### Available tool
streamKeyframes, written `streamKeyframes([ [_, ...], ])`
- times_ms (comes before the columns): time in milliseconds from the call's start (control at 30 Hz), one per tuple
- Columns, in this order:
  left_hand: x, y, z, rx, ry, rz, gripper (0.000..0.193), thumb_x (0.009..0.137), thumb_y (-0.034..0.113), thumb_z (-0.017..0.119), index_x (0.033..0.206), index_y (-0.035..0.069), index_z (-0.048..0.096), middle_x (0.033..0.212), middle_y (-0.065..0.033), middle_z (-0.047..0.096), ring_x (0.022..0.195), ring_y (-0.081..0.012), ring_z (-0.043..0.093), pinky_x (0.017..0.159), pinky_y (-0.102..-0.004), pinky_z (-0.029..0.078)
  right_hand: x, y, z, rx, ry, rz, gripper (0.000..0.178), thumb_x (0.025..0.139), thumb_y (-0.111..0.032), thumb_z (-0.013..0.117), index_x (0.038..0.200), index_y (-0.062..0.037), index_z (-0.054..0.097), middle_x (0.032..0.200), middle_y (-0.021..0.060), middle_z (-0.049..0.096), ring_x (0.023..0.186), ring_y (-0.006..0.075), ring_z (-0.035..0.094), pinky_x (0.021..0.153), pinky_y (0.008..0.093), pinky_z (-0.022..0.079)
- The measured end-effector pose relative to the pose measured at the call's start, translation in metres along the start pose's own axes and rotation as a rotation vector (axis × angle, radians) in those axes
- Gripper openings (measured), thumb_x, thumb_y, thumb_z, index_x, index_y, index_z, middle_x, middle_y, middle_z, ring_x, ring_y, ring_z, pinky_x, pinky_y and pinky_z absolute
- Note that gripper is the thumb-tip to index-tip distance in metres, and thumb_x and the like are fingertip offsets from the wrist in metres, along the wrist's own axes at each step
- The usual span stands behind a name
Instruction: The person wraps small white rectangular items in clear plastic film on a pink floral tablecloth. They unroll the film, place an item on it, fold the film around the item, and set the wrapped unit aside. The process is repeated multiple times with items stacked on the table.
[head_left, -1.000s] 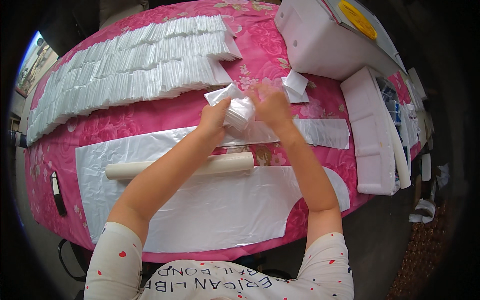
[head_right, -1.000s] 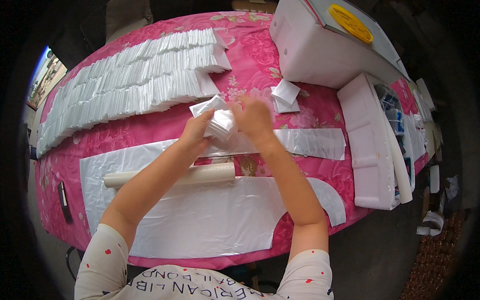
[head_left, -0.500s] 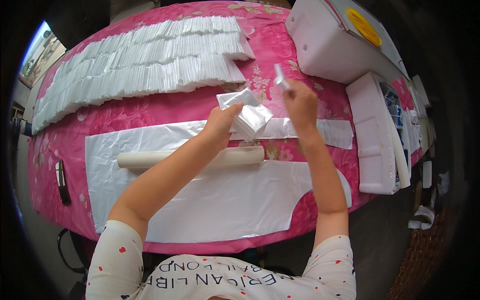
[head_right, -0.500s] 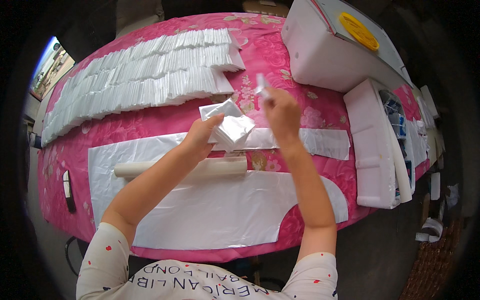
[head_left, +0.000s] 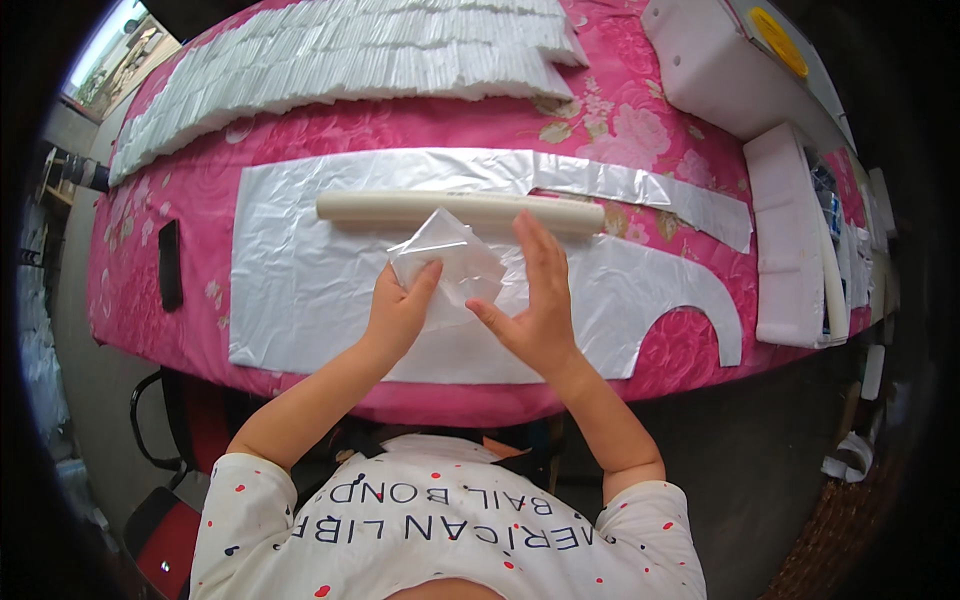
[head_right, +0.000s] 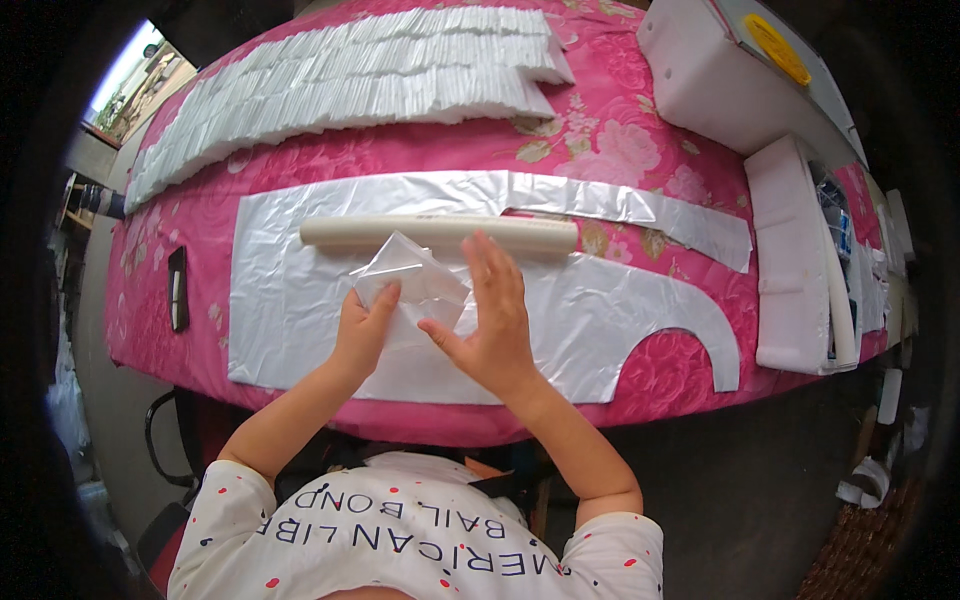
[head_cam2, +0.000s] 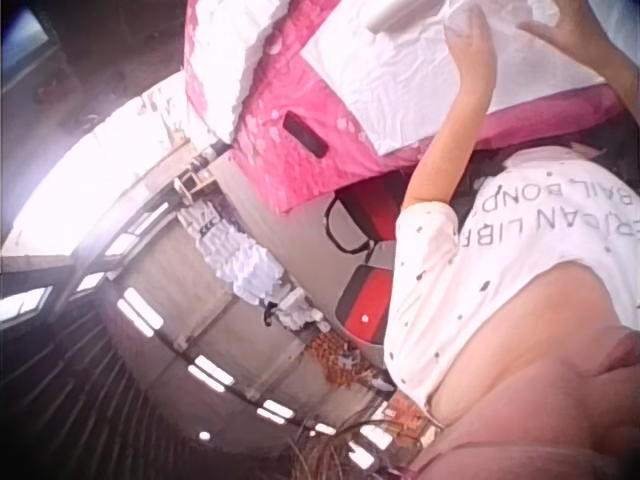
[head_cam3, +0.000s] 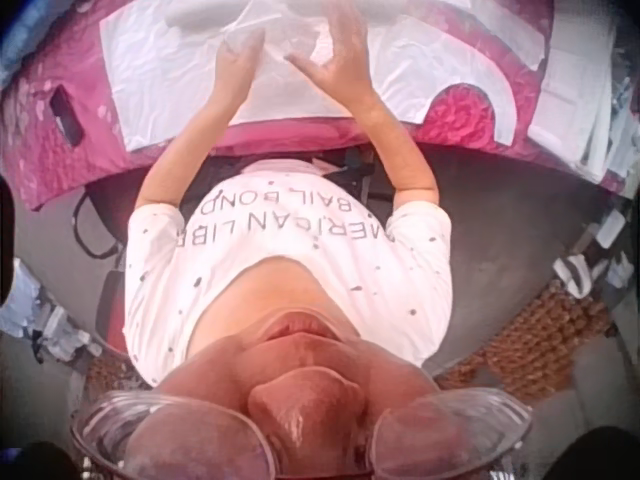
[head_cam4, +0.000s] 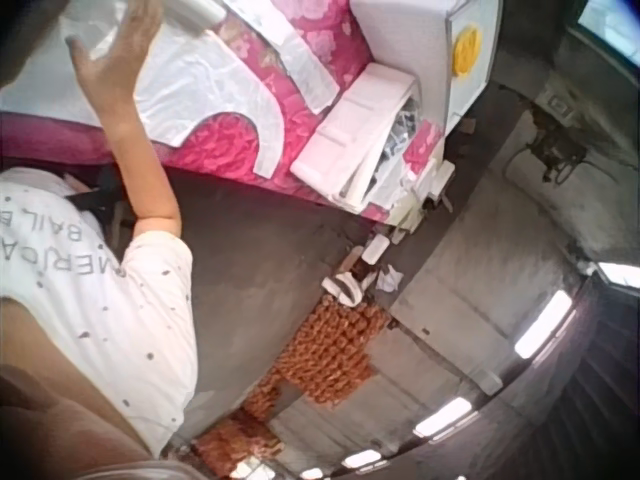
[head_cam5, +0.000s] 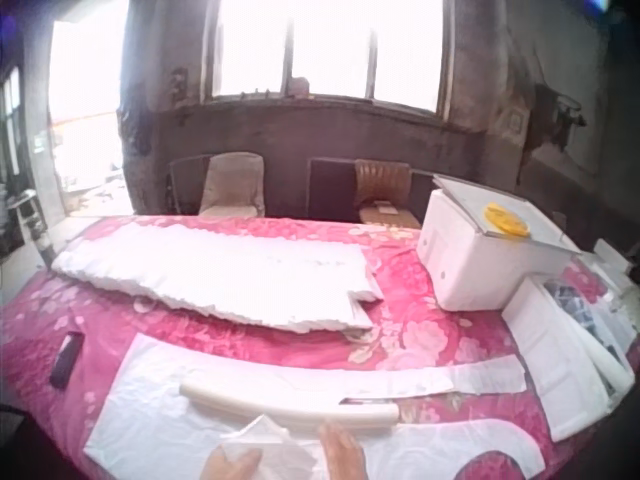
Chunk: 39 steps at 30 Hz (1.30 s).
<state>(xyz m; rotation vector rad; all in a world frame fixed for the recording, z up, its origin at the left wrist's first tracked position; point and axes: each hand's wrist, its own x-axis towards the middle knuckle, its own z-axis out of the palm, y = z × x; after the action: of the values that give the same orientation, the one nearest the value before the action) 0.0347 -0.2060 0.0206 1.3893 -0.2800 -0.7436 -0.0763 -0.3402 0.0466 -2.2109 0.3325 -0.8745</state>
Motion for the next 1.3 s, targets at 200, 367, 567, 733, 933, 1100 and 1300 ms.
streamKeyframes([
  [200,-0.018,-0.004,-0.027,0.458,-0.336,0.537,0.068,0.065,0.024,0.080,0.121,0.003,0.046,0.114,-0.0113,0.057,0.103,-0.0201,0.057,0.084,-0.0307,0.046,-0.025,0.006,0.032,0.278,-0.271,0.057,0.102,0.058,-0.022,0.083,0.139,-0.0050,0.023,0.128,0.0115,0.047,0.117,0.0289,0.044,0.097,0.0366,0.037],
  [367,-0.017,-0.040,-0.033,0.458,-0.189,0.665,0.087,0.054,0.031,0.086,0.123,0.004,0.042,0.113,-0.0134,0.056,0.102,-0.0252,0.058,0.086,-0.0344,0.046,-0.050,0.010,0.052,0.221,-0.306,0.232,0.099,0.058,-0.021,0.081,0.139,-0.0054,0.025,0.116,0.0157,0.053,0.104,0.0303,0.052,0.087,0.0371,0.044],
  [567,-0.023,-0.025,-0.006,-0.057,-0.127,0.536,0.101,0.052,0.037,0.087,0.129,0.005,0.031,0.112,-0.0134,0.053,0.102,-0.0232,0.054,0.088,-0.0339,0.044,-0.042,0.001,0.060,0.392,-0.128,0.207,0.098,0.058,-0.026,0.083,0.137,-0.0047,0.028,0.112,0.0170,0.055,0.099,0.0298,0.058,0.081,0.0357,0.047],
  [733,-0.009,-0.036,-0.014,0.133,-0.223,0.695,0.121,0.049,0.049,0.084,0.138,0.004,0.017,0.115,-0.0155,0.050,0.106,-0.0250,0.051,0.089,-0.0361,0.042,-0.041,0.013,0.051,0.298,-0.113,0.129,0.099,0.054,-0.033,0.083,0.134,-0.0026,0.032,0.111,0.0146,0.056,0.099,0.0304,0.057,0.093,0.0414,0.040],
  [933,-0.014,-0.051,-0.015,0.385,-0.201,0.678,0.120,0.052,0.058,0.078,0.138,0.001,0.017,0.107,-0.0144,0.055,0.095,-0.0254,0.056,0.082,-0.0332,0.045,-0.051,0.036,0.052,-0.075,-0.257,-0.122,0.078,0.056,-0.030,0.081,0.120,-0.0043,0.043,0.114,0.0124,0.053,0.106,0.0316,0.050,0.099,0.0487,0.030],
  [1100,-0.005,-0.038,-0.010,0.397,-0.181,0.864,0.107,0.055,0.060,0.076,0.132,0.003,0.028,0.110,-0.0138,0.051,0.098,-0.0261,0.052,0.084,-0.0356,0.042,-0.030,0.018,0.040,0.141,-0.157,-0.136,0.076,0.056,-0.026,0.080,0.120,-0.0055,0.043,0.117,0.0124,0.049,0.110,0.0357,0.045,0.099,0.0461,0.032],
  [1300,-0.007,-0.045,-0.023,0.459,-0.271,0.805,0.085,0.053,0.043,0.083,0.117,0.007,0.040,0.118,-0.0147,0.047,0.108,-0.0305,0.046,0.090,-0.0376,0.040,-0.041,0.029,0.035,0.049,-0.306,-0.068,0.068,0.055,-0.014,0.077,0.115,-0.0065,0.045,0.118,0.0105,0.049,0.117,0.0358,0.038,0.099,0.0426,0.033],
])
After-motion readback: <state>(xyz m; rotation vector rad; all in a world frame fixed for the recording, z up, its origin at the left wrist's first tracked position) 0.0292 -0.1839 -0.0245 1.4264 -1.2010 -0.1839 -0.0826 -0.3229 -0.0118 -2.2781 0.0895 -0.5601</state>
